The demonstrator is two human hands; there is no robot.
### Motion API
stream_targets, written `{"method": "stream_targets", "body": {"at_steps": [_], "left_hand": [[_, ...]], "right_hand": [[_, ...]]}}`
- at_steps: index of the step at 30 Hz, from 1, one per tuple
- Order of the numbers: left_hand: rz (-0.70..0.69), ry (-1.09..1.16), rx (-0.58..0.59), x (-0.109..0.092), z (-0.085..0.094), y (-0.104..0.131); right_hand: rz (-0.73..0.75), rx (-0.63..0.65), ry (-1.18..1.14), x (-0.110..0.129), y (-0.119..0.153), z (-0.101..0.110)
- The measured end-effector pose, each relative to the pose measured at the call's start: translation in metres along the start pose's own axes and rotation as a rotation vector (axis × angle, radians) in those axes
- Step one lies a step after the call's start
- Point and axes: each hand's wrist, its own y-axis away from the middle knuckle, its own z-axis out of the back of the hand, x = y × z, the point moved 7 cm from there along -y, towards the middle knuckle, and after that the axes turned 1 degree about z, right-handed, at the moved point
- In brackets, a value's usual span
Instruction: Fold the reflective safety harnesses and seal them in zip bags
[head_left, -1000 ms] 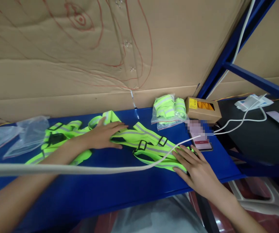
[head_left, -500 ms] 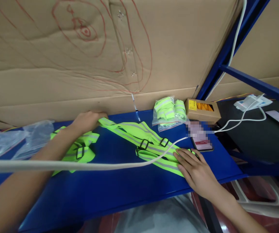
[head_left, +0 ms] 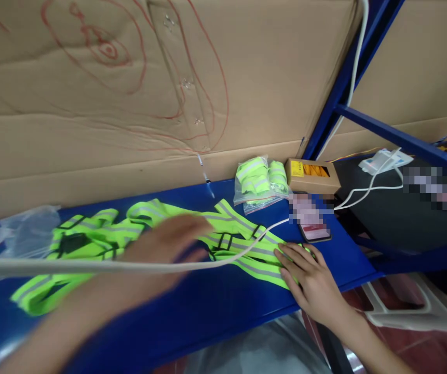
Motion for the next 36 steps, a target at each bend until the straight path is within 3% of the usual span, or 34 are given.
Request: {"method": "stream_targets", "body": {"at_steps": [2,3,5,9,12,16,23,31,36], "left_hand": [[-0.214,0.056,-0.024,-0.076,-0.025,-0.012],[-0.243,0.044,-0.043,-0.097,-0.039,-0.021],[-0.222,0.005,-0.100,-0.110,-0.064,-0.040],[-0.195,-0.025,-0.066,-0.080,-0.093,-0.065],[-0.212,-0.017,-0.009,-0.060,-0.093,-0.068],[-0.250,-0.047,0.036,-0.053,-0.091,-0.067],[-0.300,0.017,0.013,-0.048,-0.088,-0.070],[-0.313,0.026,0.016,-0.052,-0.092,-0.066],[-0.297,-0.031,0.007,-0.053,-0.092,-0.064]], "right_hand": [[-0.031,-0.006,-0.025,0.004,-0.001,0.000],[-0.041,-0.010,-0.035,0.007,-0.002,-0.001],[-0.049,-0.011,-0.044,0.013,-0.003,-0.002],[0.006,0.061,-0.065,0.022,-0.002,-0.005],[0.107,0.172,-0.101,0.024,0.003,-0.006],[0.313,0.287,-0.105,0.026,0.011,-0.008],[0.573,0.176,0.015,0.038,0.018,-0.003],[0.574,0.024,0.021,0.050,0.024,0.003],[0.591,0.029,-0.018,0.058,0.022,0.000]]}}
